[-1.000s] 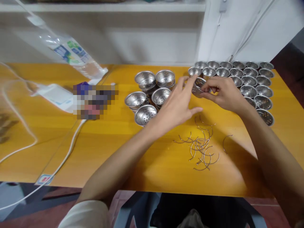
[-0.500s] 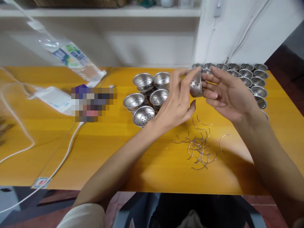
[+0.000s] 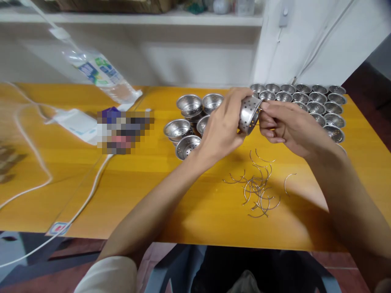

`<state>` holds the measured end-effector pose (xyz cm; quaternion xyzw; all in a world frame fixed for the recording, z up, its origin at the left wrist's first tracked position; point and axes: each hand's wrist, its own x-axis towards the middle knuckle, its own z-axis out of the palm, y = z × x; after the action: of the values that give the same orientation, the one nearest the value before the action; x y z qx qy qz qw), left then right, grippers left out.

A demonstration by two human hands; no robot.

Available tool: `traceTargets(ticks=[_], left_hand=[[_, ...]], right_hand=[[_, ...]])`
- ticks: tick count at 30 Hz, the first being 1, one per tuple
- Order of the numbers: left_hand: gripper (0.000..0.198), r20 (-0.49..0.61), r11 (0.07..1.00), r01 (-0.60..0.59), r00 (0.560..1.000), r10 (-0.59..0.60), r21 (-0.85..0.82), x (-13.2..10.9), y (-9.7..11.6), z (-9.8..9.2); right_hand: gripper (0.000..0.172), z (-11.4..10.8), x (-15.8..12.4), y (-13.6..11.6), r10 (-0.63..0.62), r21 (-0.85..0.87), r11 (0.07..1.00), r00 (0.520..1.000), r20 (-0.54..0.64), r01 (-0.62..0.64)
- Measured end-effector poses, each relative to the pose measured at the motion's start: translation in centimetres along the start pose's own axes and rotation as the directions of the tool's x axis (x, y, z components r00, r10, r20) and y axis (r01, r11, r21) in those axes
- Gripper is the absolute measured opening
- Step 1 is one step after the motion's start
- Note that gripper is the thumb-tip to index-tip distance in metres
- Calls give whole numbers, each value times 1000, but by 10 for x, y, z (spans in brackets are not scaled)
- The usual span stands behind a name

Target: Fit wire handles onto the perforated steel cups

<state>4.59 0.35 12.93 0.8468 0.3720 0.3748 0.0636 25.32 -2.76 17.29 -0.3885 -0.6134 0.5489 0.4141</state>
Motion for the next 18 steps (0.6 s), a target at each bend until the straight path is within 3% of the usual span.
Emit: traceTargets(ticks=[5, 11, 13, 15, 18], left_hand=[[70, 37, 999, -27, 999, 29, -31, 2, 7, -3], [60, -21, 996, -31, 999, 29, -87, 1, 7, -4], [62, -13, 997, 13, 1000, -14, -71, 1, 6, -1], [66, -10, 994, 65, 998, -66, -87, 3, 4, 0], [64, -26, 977, 122, 991, -128, -175, 8, -6, -13]], right_hand=[[61, 9, 5, 12, -137, -101, 986, 990, -40, 132], [69, 17, 6, 14, -217, -267, 944, 974, -61, 194], [71, 15, 8, 13, -224, -188, 960, 971, -83, 205], [74, 10, 8, 9, -193, -4, 981, 975, -105, 194], [78, 0, 6, -3, -137, 191, 969, 985, -107, 156]])
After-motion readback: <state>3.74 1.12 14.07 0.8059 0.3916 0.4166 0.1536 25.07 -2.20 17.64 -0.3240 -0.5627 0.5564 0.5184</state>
